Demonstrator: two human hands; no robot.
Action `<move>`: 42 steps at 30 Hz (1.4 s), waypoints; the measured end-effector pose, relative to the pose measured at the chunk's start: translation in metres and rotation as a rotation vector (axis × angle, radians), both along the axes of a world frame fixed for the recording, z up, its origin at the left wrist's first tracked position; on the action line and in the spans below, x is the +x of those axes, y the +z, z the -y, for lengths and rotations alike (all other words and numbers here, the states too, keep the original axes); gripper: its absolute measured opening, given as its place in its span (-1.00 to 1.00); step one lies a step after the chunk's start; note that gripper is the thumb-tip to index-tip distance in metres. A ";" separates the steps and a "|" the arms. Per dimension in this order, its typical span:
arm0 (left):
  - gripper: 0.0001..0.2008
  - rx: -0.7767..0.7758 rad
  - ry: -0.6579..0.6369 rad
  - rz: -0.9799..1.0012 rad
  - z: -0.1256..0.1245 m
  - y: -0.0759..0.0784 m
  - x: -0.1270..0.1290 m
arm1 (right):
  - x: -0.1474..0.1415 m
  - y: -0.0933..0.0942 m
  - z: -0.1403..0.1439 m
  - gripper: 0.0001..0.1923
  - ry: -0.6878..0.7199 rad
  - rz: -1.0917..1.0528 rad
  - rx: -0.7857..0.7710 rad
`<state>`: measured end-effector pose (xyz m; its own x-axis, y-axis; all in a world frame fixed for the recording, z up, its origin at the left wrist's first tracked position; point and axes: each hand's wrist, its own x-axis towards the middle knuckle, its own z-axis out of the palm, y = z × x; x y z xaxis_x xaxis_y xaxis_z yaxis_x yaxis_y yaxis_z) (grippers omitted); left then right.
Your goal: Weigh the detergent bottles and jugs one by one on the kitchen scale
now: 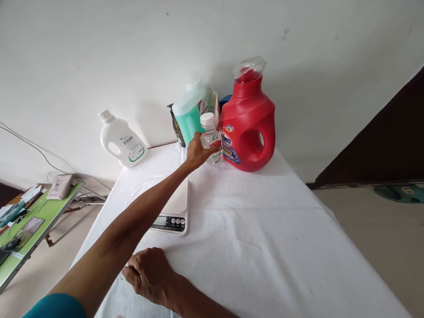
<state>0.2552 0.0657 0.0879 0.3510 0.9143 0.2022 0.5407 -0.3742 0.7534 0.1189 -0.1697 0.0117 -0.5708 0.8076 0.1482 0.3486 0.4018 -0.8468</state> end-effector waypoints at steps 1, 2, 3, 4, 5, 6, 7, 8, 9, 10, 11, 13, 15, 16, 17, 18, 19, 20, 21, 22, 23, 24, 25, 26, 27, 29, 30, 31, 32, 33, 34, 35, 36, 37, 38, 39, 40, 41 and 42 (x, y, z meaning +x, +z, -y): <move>-0.33 -0.002 -0.006 0.011 0.003 0.002 -0.003 | 0.000 0.001 0.000 -0.54 -0.008 -0.018 -0.008; -0.34 -0.007 -0.017 0.035 0.006 0.004 -0.008 | 0.000 0.001 0.000 -0.53 -0.015 -0.034 -0.014; -0.36 -0.015 -0.035 0.070 0.010 0.008 -0.014 | 0.000 0.002 0.000 -0.52 -0.018 -0.043 -0.018; -0.37 -0.021 -0.058 0.113 0.015 0.012 -0.021 | 0.000 0.002 0.000 -0.50 -0.022 -0.045 -0.020; -0.38 -0.019 -0.084 0.161 0.019 0.018 -0.029 | 0.000 0.002 0.000 -0.49 -0.031 -0.042 -0.020; -0.39 -0.009 -0.112 0.210 0.024 0.025 -0.039 | -0.001 0.002 0.000 -0.48 -0.037 -0.038 -0.021; -0.41 0.009 -0.140 0.253 0.029 0.032 -0.051 | -0.001 0.002 0.001 -0.47 -0.041 -0.038 -0.023; -0.41 0.032 -0.161 0.284 0.034 0.040 -0.063 | -0.001 0.002 0.001 -0.46 -0.042 -0.042 -0.027; -0.42 0.055 -0.173 0.301 0.040 0.048 -0.077 | -0.001 0.001 0.001 -0.46 -0.041 -0.052 -0.036; -0.42 0.072 -0.176 0.303 0.046 0.055 -0.091 | -0.001 0.001 0.002 -0.46 -0.041 -0.067 -0.048; -0.42 0.084 -0.171 0.295 0.052 0.061 -0.105 | -0.001 0.001 0.002 -0.46 -0.041 -0.084 -0.064; -0.43 0.096 -0.145 0.257 0.063 0.069 -0.132 | -0.001 0.000 0.002 -0.47 -0.045 -0.107 -0.094; -0.44 0.104 -0.107 0.207 0.073 0.070 -0.155 | -0.001 0.001 0.003 -0.47 -0.053 -0.119 -0.100; -0.45 0.104 -0.090 0.182 0.077 0.068 -0.164 | -0.001 0.001 0.003 -0.47 -0.054 -0.126 -0.097; -0.45 0.101 -0.072 0.161 0.081 0.065 -0.172 | -0.001 0.001 0.003 -0.47 -0.054 -0.132 -0.094; -0.45 0.096 -0.056 0.147 0.084 0.061 -0.179 | -0.001 0.002 0.003 -0.47 -0.054 -0.136 -0.091; -0.46 0.089 -0.042 0.138 0.086 0.057 -0.184 | -0.001 0.002 0.003 -0.47 -0.055 -0.136 -0.090; -0.46 0.078 -0.031 0.133 0.088 0.053 -0.188 | -0.001 0.002 0.003 -0.47 -0.055 -0.132 -0.091; -0.46 0.067 -0.021 0.131 0.089 0.049 -0.192 | -0.001 0.002 0.003 -0.47 -0.056 -0.127 -0.092; -0.46 0.057 -0.014 0.132 0.090 0.046 -0.194 | -0.001 0.001 0.003 -0.47 -0.058 -0.121 -0.094; -0.46 0.048 -0.012 0.133 0.090 0.043 -0.196 | -0.002 0.001 0.003 -0.47 -0.060 -0.118 -0.095; -0.45 0.041 -0.013 0.136 0.090 0.041 -0.197 | -0.002 0.000 0.003 -0.48 -0.059 -0.117 -0.094; -0.45 0.035 -0.015 0.137 0.090 0.040 -0.198 | -0.002 -0.001 0.003 -0.49 -0.057 -0.118 -0.092; -0.45 0.030 -0.017 0.134 0.091 0.038 -0.198 | -0.002 -0.002 0.003 -0.50 -0.056 -0.121 -0.089; -0.45 0.026 -0.020 0.128 0.091 0.037 -0.198 | -0.003 -0.003 0.003 -0.50 -0.056 -0.124 -0.084; -0.46 0.026 -0.020 0.117 0.092 0.035 -0.198 | -0.003 -0.006 0.004 -0.51 -0.054 -0.131 -0.076; -0.47 0.031 -0.017 0.114 0.092 0.033 -0.198 | -0.004 -0.006 0.004 -0.51 -0.053 -0.136 -0.074; -0.47 0.037 -0.017 0.114 0.093 0.031 -0.198 | -0.004 -0.007 0.004 -0.52 -0.051 -0.144 -0.072; -0.47 0.043 -0.019 0.118 0.093 0.029 -0.198 | -0.003 -0.008 0.004 -0.52 -0.049 -0.157 -0.071; -0.46 0.048 -0.023 0.123 0.094 0.028 -0.198 | -0.003 -0.008 0.003 -0.52 -0.050 -0.178 -0.076; -0.45 0.052 -0.027 0.128 0.094 0.026 -0.198 | -0.002 -0.007 0.003 -0.52 -0.057 -0.211 -0.095; -0.45 0.054 -0.032 0.134 0.094 0.024 -0.198 | -0.001 -0.006 0.002 -0.51 -0.070 -0.255 -0.130; -0.44 0.054 -0.038 0.143 0.094 0.022 -0.199 | 0.001 -0.005 0.000 -0.50 -0.085 -0.304 -0.180; -0.44 0.053 -0.042 0.152 0.094 0.021 -0.199 | 0.002 -0.003 -0.001 -0.48 -0.097 -0.353 -0.241; -0.44 0.047 -0.044 0.162 0.095 0.020 -0.200 | 0.004 -0.001 -0.002 -0.47 -0.101 -0.390 -0.298; -0.44 0.035 -0.049 0.171 0.095 0.020 -0.201 | 0.005 0.001 -0.004 -0.47 -0.096 -0.408 -0.340; -0.44 0.019 -0.056 0.182 0.096 0.020 -0.202 | 0.006 0.004 -0.005 -0.47 -0.082 -0.408 -0.364; -0.43 0.003 -0.065 0.196 0.097 0.021 -0.204 | 0.007 0.006 -0.006 -0.48 -0.066 -0.391 -0.371; -0.42 -0.010 -0.076 0.216 0.098 0.021 -0.205 | 0.007 0.008 -0.007 -0.49 -0.051 -0.362 -0.368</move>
